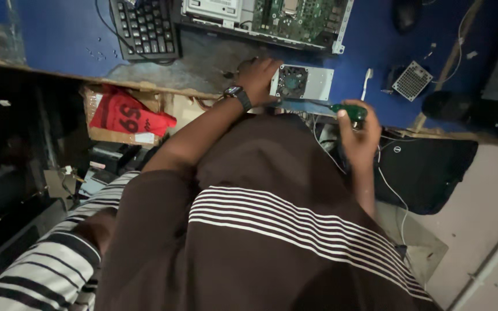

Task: The person works at a cluttered repair bench, using a green-handled screwdriver to unscrew and remove parts from a computer power supply unit. They handle the fan and internal components, set screws aside, and reposition the unit while loosening fasteners.

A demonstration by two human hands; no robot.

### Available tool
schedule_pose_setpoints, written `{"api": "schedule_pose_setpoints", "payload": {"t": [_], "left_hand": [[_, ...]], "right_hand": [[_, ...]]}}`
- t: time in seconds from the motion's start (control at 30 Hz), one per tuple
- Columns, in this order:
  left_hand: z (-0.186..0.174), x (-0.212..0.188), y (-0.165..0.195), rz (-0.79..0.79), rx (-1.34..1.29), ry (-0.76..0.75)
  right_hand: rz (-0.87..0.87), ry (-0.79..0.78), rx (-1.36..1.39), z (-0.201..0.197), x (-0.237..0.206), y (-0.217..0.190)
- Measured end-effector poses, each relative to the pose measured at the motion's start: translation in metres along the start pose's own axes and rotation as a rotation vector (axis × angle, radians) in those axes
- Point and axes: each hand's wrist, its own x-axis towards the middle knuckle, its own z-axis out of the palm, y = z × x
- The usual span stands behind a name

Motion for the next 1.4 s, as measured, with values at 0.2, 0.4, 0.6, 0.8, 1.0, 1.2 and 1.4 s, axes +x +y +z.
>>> {"api": "schedule_pose_setpoints", "payload": {"t": [0.2, 0.4, 0.6, 0.8, 1.0, 1.2, 1.4], "left_hand": [[-0.023, -0.009, 0.012, 0.133, -0.082, 0.062], [-0.035, -0.03, 0.047, 0.277, -0.209, -0.173], [-0.028, -0.039, 0.026, 0.076, -0.344, -0.085], [-0.04, -0.073, -0.018, -0.136, -0.34, 0.159], [-0.038, -0.102, -0.04, -0.317, -0.416, 0.298], [-0.02, -0.122, -0.048, -0.413, -0.375, 0.331], [-0.006, -0.124, -0.054, -0.457, -0.426, 0.311]], "right_hand": [[0.234, -0.063, 0.145, 0.01, -0.003, 0.004], [0.279, -0.116, 0.534, 0.04, -0.009, 0.031], [0.248, -0.202, 0.277, 0.056, 0.0, 0.049], [-0.146, -0.345, -0.596, 0.051, 0.036, 0.067], [-0.169, -0.53, -0.699, 0.074, 0.071, 0.091], [-0.138, -0.578, -0.687, 0.077, 0.076, 0.096], [-0.169, -0.575, -0.713, 0.079, 0.08, 0.098]]}}
